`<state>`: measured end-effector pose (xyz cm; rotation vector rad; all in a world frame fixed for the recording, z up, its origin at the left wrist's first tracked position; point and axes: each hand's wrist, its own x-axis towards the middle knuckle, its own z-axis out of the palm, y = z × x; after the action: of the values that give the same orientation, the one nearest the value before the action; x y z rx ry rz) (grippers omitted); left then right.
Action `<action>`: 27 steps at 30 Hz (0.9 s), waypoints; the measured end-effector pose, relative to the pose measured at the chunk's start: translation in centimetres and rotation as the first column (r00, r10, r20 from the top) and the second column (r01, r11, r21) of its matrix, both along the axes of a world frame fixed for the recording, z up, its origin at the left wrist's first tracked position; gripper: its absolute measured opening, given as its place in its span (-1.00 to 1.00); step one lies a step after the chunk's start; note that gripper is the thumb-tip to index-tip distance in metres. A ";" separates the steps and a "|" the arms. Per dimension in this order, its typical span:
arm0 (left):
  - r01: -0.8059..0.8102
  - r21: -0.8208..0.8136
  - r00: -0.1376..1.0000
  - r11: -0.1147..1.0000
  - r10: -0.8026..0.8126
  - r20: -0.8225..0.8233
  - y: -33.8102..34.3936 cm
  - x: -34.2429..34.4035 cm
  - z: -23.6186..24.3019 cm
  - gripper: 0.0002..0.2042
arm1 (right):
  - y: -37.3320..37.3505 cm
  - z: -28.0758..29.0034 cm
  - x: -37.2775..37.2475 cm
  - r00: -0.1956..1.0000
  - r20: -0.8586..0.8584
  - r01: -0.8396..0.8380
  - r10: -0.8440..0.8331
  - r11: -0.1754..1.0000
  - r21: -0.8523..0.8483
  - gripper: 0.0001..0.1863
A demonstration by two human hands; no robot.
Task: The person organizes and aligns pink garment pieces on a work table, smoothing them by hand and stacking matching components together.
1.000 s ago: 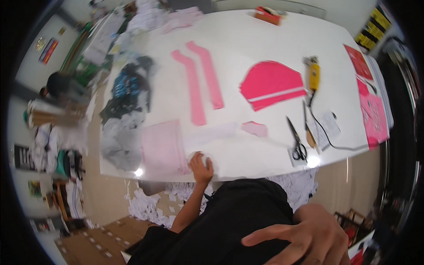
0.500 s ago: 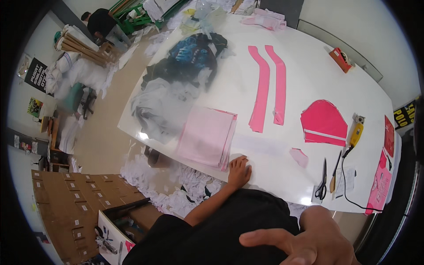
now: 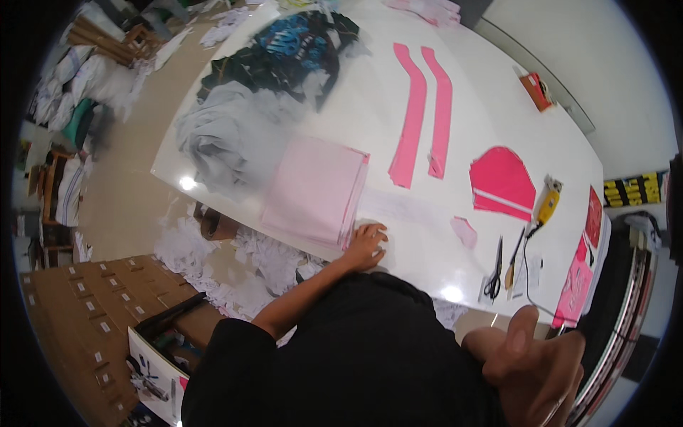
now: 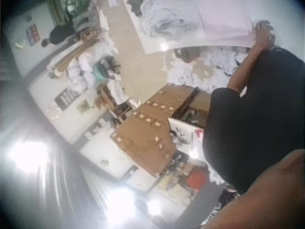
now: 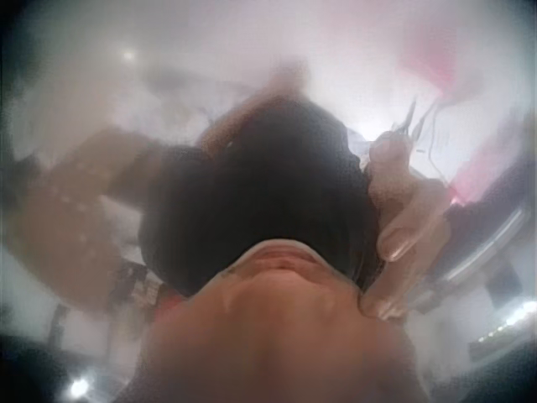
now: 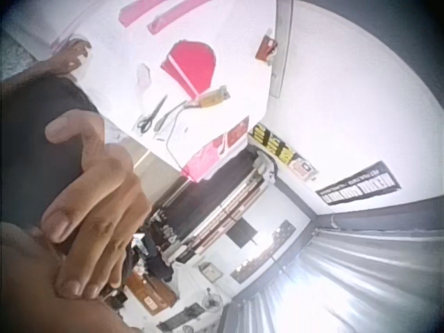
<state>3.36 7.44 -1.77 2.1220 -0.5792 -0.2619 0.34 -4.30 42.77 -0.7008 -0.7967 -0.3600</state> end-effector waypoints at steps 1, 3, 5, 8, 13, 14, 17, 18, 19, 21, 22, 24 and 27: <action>0.024 -0.015 1.000 1.000 -0.024 -0.011 0.3 0.3 0.3 -0.68 | 0.5 0.3 0.2 0.999 0.011 0.040 -0.040 0.999 0.002 -0.79; 0.081 -0.016 0.996 0.997 -0.081 -0.025 0.5 0.3 0.6 -0.69 | 1.2 0.5 0.4 0.995 0.020 0.102 -0.103 0.995 0.007 -0.80; 0.127 0.014 0.992 0.992 -0.127 -0.024 0.8 0.6 0.9 -0.70 | 1.4 0.6 0.6 0.990 0.026 0.140 -0.141 0.990 0.020 -0.81; 0.203 0.062 0.978 0.977 -0.199 -0.064 1.1 1.1 1.4 -0.70 | 1.8 0.7 0.9 0.985 0.030 0.167 -0.168 0.985 0.028 -0.83; 0.383 0.021 0.889 0.924 -0.362 -0.279 0.5 2.3 1.0 -0.65 | 2.5 0.3 0.9 0.986 0.014 0.166 -0.167 0.985 0.046 -0.85; 0.410 -0.007 0.869 0.912 -0.393 -0.299 0.4 2.2 0.4 -0.63 | 2.7 0.2 0.9 0.986 0.011 0.169 -0.169 0.984 0.050 -0.86; 0.400 -0.039 0.871 0.916 -0.393 -0.294 0.3 2.2 0.5 -0.67 | 2.7 0.4 1.4 0.984 0.017 0.178 -0.180 0.982 0.057 -0.87; 0.396 -0.058 0.868 0.917 -0.394 -0.303 0.3 2.3 0.9 -0.69 | 2.7 0.4 1.4 0.982 0.015 0.185 -0.187 0.981 0.057 -0.87; 0.386 -0.072 0.869 0.920 -0.389 -0.307 0.4 2.4 0.7 -0.70 | 2.6 0.5 1.7 0.983 0.016 0.181 -0.182 0.982 0.060 -0.88; 0.367 -0.102 0.869 0.925 -0.380 -0.316 0.5 2.6 0.5 -0.74 | 2.6 0.6 2.0 0.984 0.014 0.178 -0.180 0.981 0.070 -0.88; 0.364 -0.104 0.872 0.926 -0.378 -0.312 0.4 2.7 0.6 -0.75 | 2.6 0.7 2.0 0.983 0.011 0.180 -0.181 0.981 0.072 -0.89; 0.358 -0.110 0.875 0.927 -0.375 -0.306 0.4 2.9 0.9 -0.77 | 2.6 0.7 1.9 0.981 -0.002 0.192 -0.193 0.978 0.077 -0.89; 0.382 -0.152 0.857 0.912 -0.411 -0.310 0.4 3.7 0.7 -0.80 | 2.6 0.7 1.6 0.983 -0.030 0.185 -0.184 0.979 0.087 -0.89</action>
<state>7.05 7.88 -1.12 1.8017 -0.8038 -0.8026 1.96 -1.69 43.43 -0.6950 -0.6923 -0.5522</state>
